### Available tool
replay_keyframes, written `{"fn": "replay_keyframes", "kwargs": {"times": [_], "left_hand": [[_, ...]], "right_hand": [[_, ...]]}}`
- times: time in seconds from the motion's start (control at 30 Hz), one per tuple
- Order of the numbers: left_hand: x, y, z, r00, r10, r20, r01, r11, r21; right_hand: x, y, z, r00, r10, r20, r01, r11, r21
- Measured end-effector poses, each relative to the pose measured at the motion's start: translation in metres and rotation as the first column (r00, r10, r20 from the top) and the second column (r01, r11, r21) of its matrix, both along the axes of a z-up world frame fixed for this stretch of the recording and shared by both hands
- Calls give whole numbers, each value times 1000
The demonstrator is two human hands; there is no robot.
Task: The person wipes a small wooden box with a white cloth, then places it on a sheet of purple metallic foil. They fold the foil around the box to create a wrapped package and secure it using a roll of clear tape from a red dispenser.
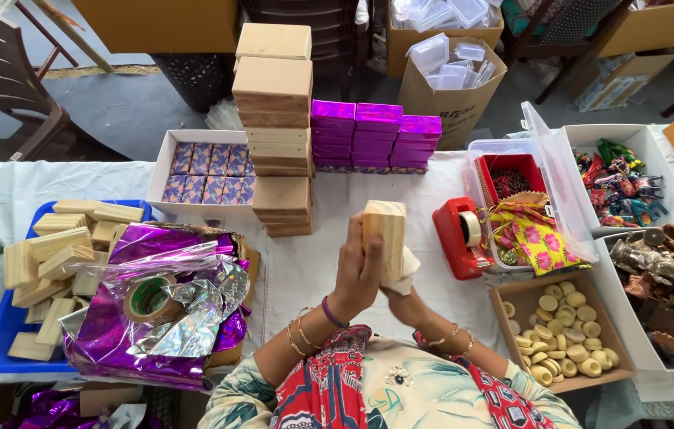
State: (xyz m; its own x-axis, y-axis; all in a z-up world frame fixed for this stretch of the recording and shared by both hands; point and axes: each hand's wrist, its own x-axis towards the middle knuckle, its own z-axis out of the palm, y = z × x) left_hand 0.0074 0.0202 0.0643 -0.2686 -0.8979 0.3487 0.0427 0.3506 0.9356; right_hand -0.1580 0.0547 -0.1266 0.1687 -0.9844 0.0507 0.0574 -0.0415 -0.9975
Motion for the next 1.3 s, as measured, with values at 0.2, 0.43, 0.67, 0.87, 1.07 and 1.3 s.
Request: {"fn": "replay_keyframes", "kwargs": {"times": [0.2, 0.43, 0.67, 0.87, 1.07, 1.3], "left_hand": [[-15, -25, -79, 918, -136, -372, 236, 942, 239], [-11, -10, -29, 792, -224, -567, 494, 781, 381], [-49, 7, -92, 914, -225, -338, 316, 917, 244], [-40, -13, -61, 850, -90, -520, 330, 860, 391], [-57, 2, -98, 910, -118, -397, 267, 901, 342], [-40, -20, -68, 900, -63, -432, 264, 867, 423]], "right_hand": [[8, 8, 103, 905, 39, 423, 7, 994, -107], [9, 12, 111, 939, -228, -259, 115, 915, -387], [0, -16, 143, 826, -495, -271, 261, 761, -595], [24, 3, 106, 888, -375, -267, 198, 834, -515], [-2, -38, 102, 921, -377, -99, 302, 851, -430], [24, 3, 94, 876, -381, -297, 190, 837, -513]]}}
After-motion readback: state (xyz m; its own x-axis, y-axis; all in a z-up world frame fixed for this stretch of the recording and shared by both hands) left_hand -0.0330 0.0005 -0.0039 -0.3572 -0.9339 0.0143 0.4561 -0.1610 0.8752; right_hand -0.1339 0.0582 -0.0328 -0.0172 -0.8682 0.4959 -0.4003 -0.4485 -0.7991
